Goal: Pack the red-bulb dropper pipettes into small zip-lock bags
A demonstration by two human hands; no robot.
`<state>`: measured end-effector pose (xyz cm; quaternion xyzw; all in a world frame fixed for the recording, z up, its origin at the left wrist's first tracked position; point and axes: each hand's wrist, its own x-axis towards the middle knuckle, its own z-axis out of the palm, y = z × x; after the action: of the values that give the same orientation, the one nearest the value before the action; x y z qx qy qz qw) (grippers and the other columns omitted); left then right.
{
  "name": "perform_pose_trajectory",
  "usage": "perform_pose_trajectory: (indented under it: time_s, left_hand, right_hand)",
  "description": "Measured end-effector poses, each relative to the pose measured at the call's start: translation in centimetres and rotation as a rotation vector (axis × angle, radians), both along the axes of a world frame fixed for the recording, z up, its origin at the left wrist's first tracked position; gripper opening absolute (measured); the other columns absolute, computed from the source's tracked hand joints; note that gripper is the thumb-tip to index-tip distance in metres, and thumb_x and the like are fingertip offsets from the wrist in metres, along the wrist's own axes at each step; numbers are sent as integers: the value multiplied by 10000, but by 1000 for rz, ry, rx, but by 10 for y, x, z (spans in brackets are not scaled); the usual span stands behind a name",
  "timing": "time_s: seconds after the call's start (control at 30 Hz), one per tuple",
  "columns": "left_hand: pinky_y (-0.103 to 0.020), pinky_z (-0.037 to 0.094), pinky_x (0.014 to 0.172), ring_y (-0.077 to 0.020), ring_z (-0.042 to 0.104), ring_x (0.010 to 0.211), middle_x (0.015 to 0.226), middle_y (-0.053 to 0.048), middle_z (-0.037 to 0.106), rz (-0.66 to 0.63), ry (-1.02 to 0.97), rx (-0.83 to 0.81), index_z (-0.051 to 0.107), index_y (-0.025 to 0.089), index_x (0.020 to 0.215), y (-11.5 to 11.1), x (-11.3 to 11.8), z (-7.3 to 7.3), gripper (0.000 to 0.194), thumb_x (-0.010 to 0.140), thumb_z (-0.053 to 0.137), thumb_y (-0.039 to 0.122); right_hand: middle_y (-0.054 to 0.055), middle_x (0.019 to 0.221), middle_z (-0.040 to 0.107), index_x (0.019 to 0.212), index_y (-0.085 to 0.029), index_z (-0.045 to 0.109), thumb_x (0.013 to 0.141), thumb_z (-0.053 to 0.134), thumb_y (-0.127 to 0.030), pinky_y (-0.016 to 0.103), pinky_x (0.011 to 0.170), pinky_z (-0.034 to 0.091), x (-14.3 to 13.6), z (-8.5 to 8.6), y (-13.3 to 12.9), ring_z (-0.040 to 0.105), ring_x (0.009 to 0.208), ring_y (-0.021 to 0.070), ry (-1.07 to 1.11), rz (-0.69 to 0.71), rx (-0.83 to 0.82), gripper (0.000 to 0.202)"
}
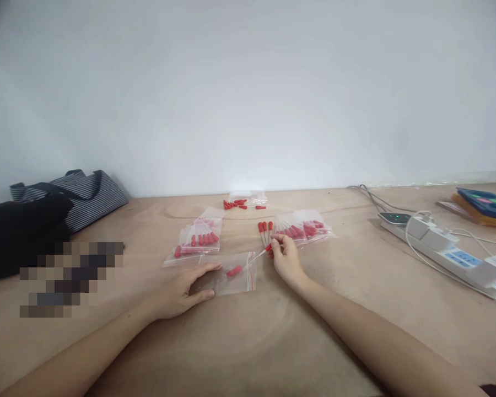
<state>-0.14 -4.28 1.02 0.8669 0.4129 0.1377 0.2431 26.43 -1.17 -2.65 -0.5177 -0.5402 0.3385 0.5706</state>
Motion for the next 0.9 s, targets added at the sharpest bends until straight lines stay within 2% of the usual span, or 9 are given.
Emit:
perform_pose_trajectory:
  time_s: [0.1, 0.2, 0.33, 0.5, 0.63, 0.77, 0.8, 0.9]
  left_hand:
    - [-367, 345, 954, -218, 413, 1152, 1279, -19, 439, 3, -9, -8, 372, 269, 1241, 0, 1, 1, 479, 804, 495, 418]
    - [-363, 346, 954, -214, 414, 1152, 1282, -20, 436, 11, -17, -30, 379, 268, 1237, 1, 1, 2, 483, 796, 507, 421]
    - [-366, 346, 952, -216, 418, 1149, 1277, -26, 443, 16, -23, -35, 389, 262, 1230, 2, 2, 1, 490, 784, 527, 409]
    - [-363, 346, 950, -217, 423, 1144, 1265, -31, 456, 30, -17, -33, 402, 244, 1224, 3, 3, 1, 494, 776, 538, 404]
    - [-369, 348, 947, -223, 432, 1134, 1260, -35, 462, 29, -26, -39, 415, 246, 1217, 1, 4, 4, 484, 775, 538, 399]
    - [-371, 351, 946, -229, 431, 1135, 1261, -25, 460, 42, -23, -50, 413, 259, 1221, 0, 3, 5, 487, 773, 537, 407]
    - [-370, 351, 946, -228, 427, 1139, 1265, -21, 457, 44, -20, -57, 410, 264, 1222, 0, 3, 5, 489, 773, 535, 413]
    - [-373, 347, 951, -227, 420, 1147, 1275, -16, 445, 43, -21, -69, 402, 275, 1226, 0, 1, 5, 494, 773, 531, 428]
  right_hand:
    - [0, 649, 542, 824, -178, 498, 676, 563, -448, 275, 555, 442, -4, 8, -13, 520, 561, 117, 108, 222, -138, 315]
    - [-14, 646, 545, 787, -163, 530, 630, 628, -405, 213, 463, 372, -4, 15, -20, 446, 479, 66, 4, 409, -168, 305]
    - [-10, 679, 570, 761, -153, 569, 614, 658, -335, 189, 456, 330, -6, 18, -19, 420, 478, 47, -159, 512, -126, 250]
    - [-25, 601, 546, 675, -151, 555, 627, 642, -322, 189, 497, 351, -19, 14, -14, 458, 516, 64, -141, 622, -142, 198]
    - [-41, 533, 500, 611, -150, 522, 589, 669, -291, 184, 466, 334, -24, 11, -11, 433, 480, 62, -215, 551, -144, 205]
    - [-16, 582, 551, 668, -151, 570, 637, 619, -269, 193, 487, 351, -8, 24, 9, 473, 518, 82, -424, 514, -83, 131]
    - [-4, 611, 570, 678, -154, 584, 664, 590, -266, 201, 512, 363, -4, 29, 18, 493, 548, 94, -516, 465, -56, 113]
    - [37, 790, 607, 768, -189, 630, 729, 514, -280, 246, 650, 386, 5, 41, 49, 537, 735, 148, -874, 148, 2, 153]
